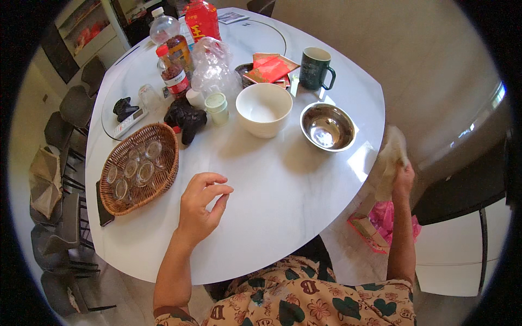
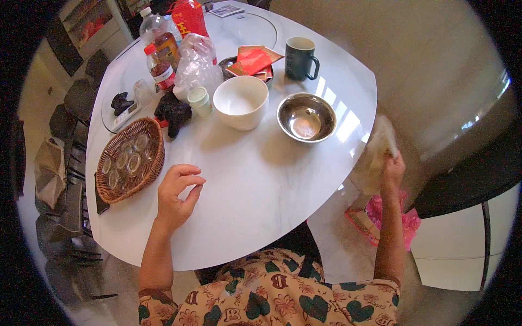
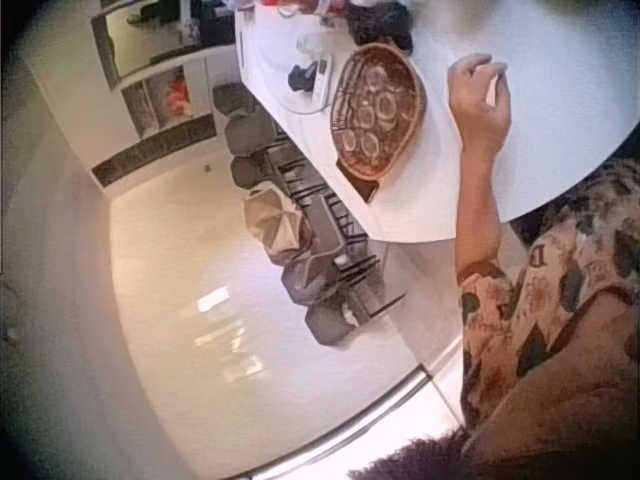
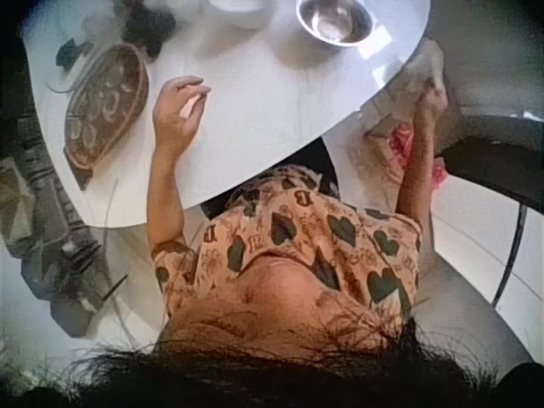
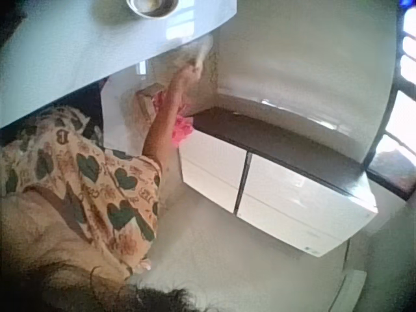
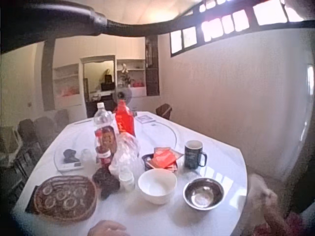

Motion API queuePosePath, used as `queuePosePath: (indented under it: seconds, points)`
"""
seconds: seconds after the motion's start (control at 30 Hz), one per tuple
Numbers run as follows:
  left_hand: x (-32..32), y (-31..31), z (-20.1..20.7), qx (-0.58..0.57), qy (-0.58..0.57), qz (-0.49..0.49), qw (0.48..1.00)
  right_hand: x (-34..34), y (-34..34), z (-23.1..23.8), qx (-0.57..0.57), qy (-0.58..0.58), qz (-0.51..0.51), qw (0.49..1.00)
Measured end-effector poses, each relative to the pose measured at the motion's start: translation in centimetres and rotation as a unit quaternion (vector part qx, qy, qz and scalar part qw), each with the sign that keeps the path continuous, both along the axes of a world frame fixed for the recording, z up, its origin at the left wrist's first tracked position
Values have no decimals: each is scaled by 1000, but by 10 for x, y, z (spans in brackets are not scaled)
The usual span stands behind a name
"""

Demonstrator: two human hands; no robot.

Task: The person dries various kitchen items with a cloth, including small glasses, a metal bowl, and several white ceramic bowls. The items are wiped thoroughly and then placed back on the table or into a wicker basket.

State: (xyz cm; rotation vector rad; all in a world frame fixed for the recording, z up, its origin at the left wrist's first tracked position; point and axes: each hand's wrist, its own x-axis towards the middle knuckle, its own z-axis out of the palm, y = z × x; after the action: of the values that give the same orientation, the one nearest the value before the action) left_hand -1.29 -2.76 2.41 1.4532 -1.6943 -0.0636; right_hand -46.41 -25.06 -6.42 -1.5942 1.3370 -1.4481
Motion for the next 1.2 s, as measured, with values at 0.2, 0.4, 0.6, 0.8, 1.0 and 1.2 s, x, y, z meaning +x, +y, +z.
queuePosePath:
  seconds: [0.2, 0.4, 0.6, 0.8, 1.0, 1.2]
  points:
    - [13, 3, -7, -32, -110, 13, 993, 92, -17, 70, 103, -56, 34, 993]
    - [4, 0, -20, 16, 7, -1, 1000, 158, -46, 68, 74, 266, 96, 956]
    - [9, 2, -39, 178, 455, -69, 870, 189, 19, 75, 68, 261, 197, 942]
    - [10, 9, -30, 267, 642, -183, 694, 254, 94, 111, 21, 290, 323, 901]
    - [22, 9, -16, 265, 666, -140, 683, 284, 93, 118, -47, 230, 368, 900]
    - [16, 10, -8, 211, 711, -77, 666, 305, 81, 126, -28, 174, 348, 921]
